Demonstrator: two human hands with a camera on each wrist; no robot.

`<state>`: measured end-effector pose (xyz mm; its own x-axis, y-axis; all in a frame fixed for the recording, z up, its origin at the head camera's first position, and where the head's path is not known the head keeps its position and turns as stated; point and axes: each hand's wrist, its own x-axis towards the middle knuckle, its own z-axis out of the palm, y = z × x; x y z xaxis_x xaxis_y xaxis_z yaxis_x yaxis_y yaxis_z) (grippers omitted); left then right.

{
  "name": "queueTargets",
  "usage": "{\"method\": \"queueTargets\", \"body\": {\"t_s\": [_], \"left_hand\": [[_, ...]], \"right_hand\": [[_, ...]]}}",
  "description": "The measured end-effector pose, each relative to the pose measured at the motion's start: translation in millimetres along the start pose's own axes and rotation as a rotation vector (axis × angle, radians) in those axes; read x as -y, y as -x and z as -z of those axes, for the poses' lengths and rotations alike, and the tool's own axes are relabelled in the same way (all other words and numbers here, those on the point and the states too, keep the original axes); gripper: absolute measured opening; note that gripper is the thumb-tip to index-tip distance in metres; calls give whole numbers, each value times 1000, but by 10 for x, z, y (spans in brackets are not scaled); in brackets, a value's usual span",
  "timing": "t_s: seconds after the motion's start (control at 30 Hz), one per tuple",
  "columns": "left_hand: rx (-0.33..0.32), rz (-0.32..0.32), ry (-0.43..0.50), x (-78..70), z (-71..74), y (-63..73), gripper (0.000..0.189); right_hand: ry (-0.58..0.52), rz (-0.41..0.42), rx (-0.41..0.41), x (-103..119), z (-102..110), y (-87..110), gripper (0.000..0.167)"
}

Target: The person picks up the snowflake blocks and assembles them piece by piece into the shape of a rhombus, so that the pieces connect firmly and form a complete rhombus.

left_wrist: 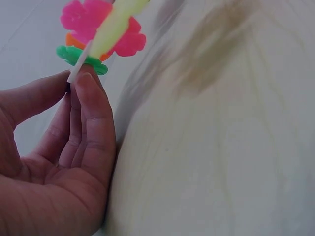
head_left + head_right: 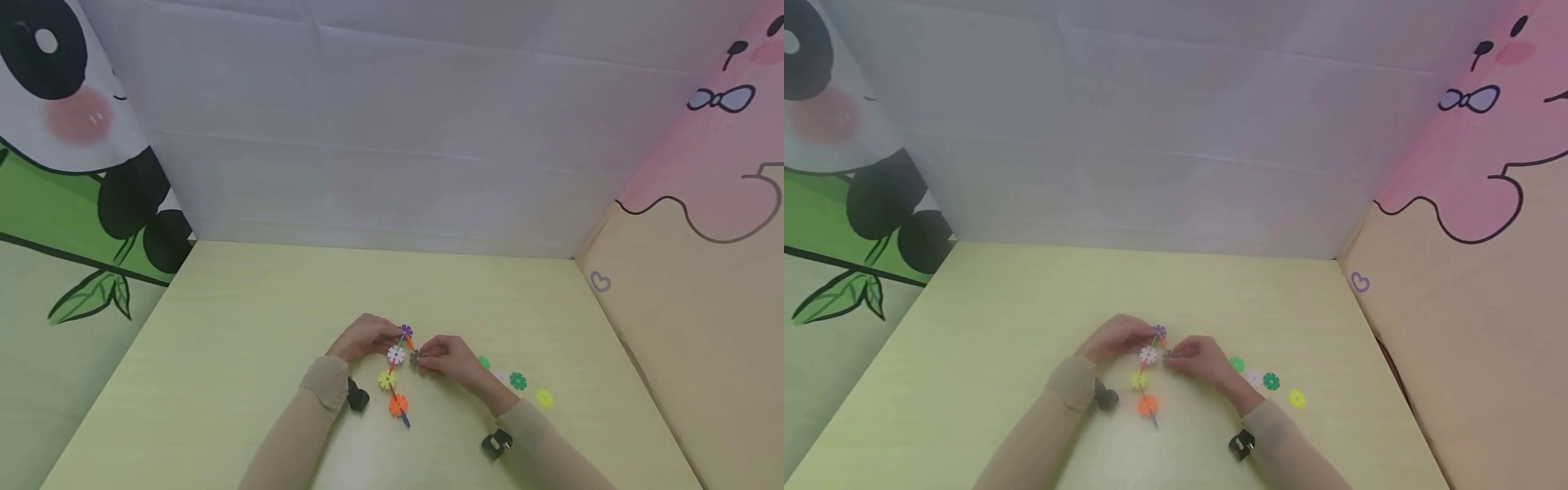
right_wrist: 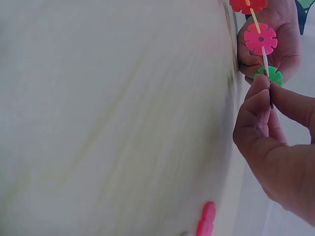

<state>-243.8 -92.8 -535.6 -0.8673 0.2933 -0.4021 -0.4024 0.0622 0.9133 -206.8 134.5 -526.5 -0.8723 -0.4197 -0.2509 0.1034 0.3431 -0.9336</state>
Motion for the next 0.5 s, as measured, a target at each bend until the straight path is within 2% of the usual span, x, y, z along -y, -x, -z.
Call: {"method": "queueTargets", "body": {"t_s": [0.27,0.5], "left_hand": [[3,0,3,-3,-13,0,21],[4,-2,3,-2,-17,0,20]], "right_hand": [[-79,-21,14,-3,-7,13,25],[-102,-35,6,-1,-8,24,27]]}}
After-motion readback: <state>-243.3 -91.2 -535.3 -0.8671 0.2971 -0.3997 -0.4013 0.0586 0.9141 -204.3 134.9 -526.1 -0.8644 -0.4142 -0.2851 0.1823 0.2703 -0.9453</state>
